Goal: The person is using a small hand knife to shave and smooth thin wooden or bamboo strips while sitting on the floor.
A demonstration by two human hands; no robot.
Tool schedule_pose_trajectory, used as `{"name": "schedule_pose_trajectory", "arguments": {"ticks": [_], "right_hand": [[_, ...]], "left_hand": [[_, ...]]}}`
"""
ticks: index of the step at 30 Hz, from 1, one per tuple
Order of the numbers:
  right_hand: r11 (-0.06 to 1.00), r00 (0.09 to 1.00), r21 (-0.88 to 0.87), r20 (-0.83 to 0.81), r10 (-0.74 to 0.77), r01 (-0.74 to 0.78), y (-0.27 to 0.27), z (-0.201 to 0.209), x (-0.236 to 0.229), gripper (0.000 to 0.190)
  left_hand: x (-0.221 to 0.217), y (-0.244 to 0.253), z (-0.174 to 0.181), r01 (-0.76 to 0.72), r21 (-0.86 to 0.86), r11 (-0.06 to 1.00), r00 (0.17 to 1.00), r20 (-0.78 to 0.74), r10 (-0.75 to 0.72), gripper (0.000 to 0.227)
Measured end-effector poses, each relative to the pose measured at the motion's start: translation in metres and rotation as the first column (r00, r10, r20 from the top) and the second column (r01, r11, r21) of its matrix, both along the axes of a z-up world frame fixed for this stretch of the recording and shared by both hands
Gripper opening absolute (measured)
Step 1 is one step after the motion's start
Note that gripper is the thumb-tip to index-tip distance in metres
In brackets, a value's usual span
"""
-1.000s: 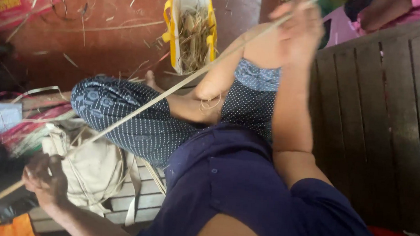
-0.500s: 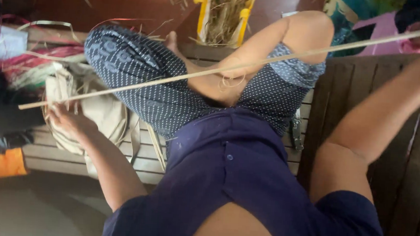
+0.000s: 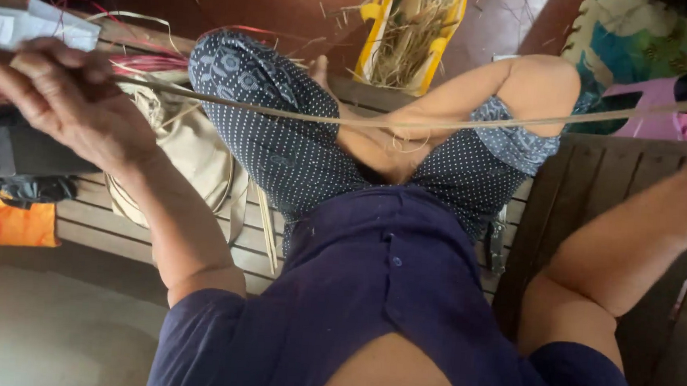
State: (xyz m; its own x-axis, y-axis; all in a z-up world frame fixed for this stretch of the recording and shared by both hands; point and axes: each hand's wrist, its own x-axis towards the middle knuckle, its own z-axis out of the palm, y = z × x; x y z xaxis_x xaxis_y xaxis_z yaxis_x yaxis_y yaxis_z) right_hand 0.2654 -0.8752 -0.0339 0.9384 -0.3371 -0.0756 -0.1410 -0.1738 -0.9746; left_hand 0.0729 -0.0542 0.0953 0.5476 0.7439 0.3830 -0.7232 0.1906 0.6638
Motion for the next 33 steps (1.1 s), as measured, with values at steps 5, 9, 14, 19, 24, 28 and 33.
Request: {"name": "schedule_pose_trajectory", "arguments": {"ticks": [5,9,14,19,24,28,33], "right_hand": [[0.956,0.924,0.064,0.284,0.256,-0.285,0.169,0.13,-0.017,0.019],[0.752,0.555,-0.047,0.645,0.525,-0.657,0.267,0.208,-0.056,0.024],[0.682,0.483,-0.181,0.579,0.656,-0.709,0.305,0.238,-0.069,0.037],[0.71,0.556,-0.22,0.485,0.675,-0.669,0.301,0.246,-0.062,0.025],[0.636,0.53,-0.325,0.36,0.768,-0.7,0.311,0.261,-0.067,0.029],[0.507,0.405,-0.475,0.307,0.861,-0.719,0.328,0.273,-0.065,0.022],[0.432,0.361,-0.553,0.239,0.902,-0.713,0.333,0.267,-0.056,0.024]], "left_hand": [[0.037,-0.073,0.073,0.44,-0.006,0.898,0.896,0.067,-0.439,0.019],[0.061,-0.12,0.113,0.712,0.203,0.672,0.702,-0.219,-0.678,0.019],[0.091,-0.154,0.139,0.826,0.33,0.456,0.56,-0.563,-0.607,0.014],[0.107,-0.18,0.151,0.911,0.342,0.229,0.411,-0.73,-0.546,0.012],[0.12,-0.193,0.141,0.924,0.36,0.127,0.378,-0.821,-0.428,0.013],[0.124,-0.197,0.142,0.923,0.383,0.037,0.374,-0.87,-0.32,0.013],[0.131,-0.196,0.133,0.906,0.424,0.013,0.415,-0.88,-0.231,0.01]]}}
